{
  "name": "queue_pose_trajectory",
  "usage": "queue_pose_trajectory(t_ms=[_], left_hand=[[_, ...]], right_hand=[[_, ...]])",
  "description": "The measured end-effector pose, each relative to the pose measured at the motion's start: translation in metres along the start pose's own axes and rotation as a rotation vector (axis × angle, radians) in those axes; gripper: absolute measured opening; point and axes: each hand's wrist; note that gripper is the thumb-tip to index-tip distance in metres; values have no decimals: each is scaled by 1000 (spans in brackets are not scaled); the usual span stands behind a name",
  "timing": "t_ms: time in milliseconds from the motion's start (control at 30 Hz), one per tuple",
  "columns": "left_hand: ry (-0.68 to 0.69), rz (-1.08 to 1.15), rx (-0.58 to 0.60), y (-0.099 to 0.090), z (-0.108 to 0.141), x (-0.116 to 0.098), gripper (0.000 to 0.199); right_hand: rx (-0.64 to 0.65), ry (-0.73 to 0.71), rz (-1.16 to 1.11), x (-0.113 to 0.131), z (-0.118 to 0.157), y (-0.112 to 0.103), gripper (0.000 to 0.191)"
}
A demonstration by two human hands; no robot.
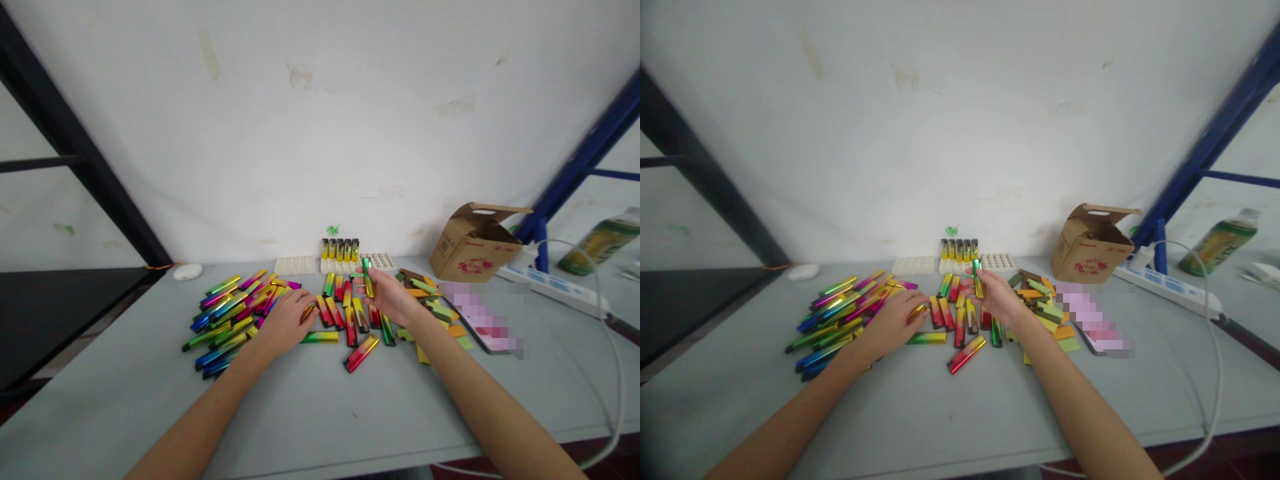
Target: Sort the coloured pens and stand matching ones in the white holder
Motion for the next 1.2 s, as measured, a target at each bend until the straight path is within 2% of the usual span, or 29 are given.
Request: queue_pose_trajectory(t_ms=[167,400,567,967,1200], left_hand=[[4,-11,-12,1,1,1,22],[12,-15,-8,3,2,4,23],[9,-14,5,2,1,3,23],[16,-6,12,2,0,2,23],[14,10,18,2,-1,2,23]], right_hand=[[12,67,-9,-1,0,0,19],[64,162,-104,0,-1,3,46],[22,170,-85,1,-1,2,42],[47,138,-96,-2,-4,-1,40],[153,204,-139,-1,1,3,35]])
Point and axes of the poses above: each hand's wrist, its own z-axis away from the middle knuckle, its own y-axis out of the palm, x = y × z, and after that the axes turned 13 degrees about -x, right-handed
